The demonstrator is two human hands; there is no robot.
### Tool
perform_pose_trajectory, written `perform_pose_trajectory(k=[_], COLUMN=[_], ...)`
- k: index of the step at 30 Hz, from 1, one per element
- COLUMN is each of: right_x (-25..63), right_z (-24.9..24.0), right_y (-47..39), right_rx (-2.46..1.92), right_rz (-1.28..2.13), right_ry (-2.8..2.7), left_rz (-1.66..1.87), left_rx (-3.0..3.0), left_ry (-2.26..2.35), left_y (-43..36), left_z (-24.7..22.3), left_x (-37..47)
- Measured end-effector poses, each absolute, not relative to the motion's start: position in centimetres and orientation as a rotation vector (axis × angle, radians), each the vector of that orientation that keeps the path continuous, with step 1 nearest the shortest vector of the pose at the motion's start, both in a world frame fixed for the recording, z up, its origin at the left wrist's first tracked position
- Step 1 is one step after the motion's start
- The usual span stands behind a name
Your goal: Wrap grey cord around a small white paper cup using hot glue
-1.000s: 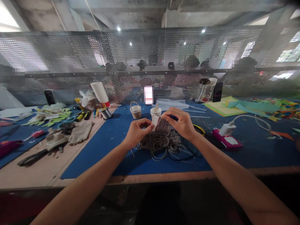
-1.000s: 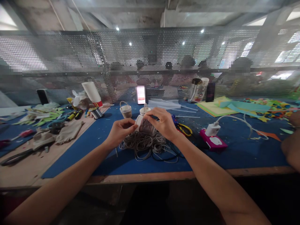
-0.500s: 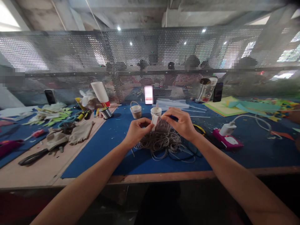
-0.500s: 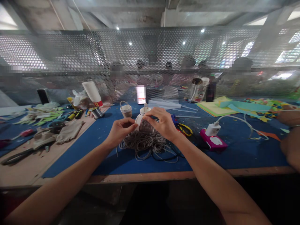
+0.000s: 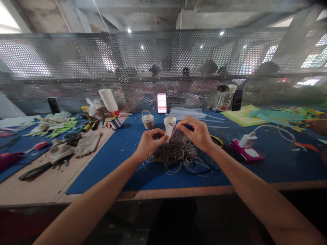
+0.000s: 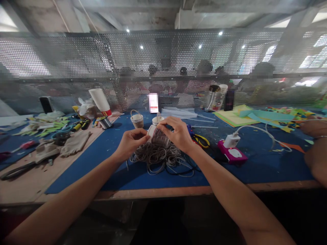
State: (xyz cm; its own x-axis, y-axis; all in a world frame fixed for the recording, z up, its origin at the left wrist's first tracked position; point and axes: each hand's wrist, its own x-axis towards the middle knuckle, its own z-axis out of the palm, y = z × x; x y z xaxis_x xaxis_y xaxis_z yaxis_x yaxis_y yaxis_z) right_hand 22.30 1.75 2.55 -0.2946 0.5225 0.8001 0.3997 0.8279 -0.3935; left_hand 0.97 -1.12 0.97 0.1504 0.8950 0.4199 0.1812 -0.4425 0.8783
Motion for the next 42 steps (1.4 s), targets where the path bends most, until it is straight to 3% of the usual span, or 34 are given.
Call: perform_pose_trajectory(k=[26, 42], right_x=[22.4, 22.4], right_z=[2.8, 3.4], right_y=[1.7, 1.0], right_rx=[-0.766, -0.709], right_rz=[0.195, 0.296], right_ry=[-1.935, -2.022], left_rz=[1.307, 1.52], left_rx=[1.809, 1.612], left_ry=[0.994, 1.143], left_y=[-1.4, 0.0], left_z=[1.2, 0.2], left_x=[1.0, 0.1])
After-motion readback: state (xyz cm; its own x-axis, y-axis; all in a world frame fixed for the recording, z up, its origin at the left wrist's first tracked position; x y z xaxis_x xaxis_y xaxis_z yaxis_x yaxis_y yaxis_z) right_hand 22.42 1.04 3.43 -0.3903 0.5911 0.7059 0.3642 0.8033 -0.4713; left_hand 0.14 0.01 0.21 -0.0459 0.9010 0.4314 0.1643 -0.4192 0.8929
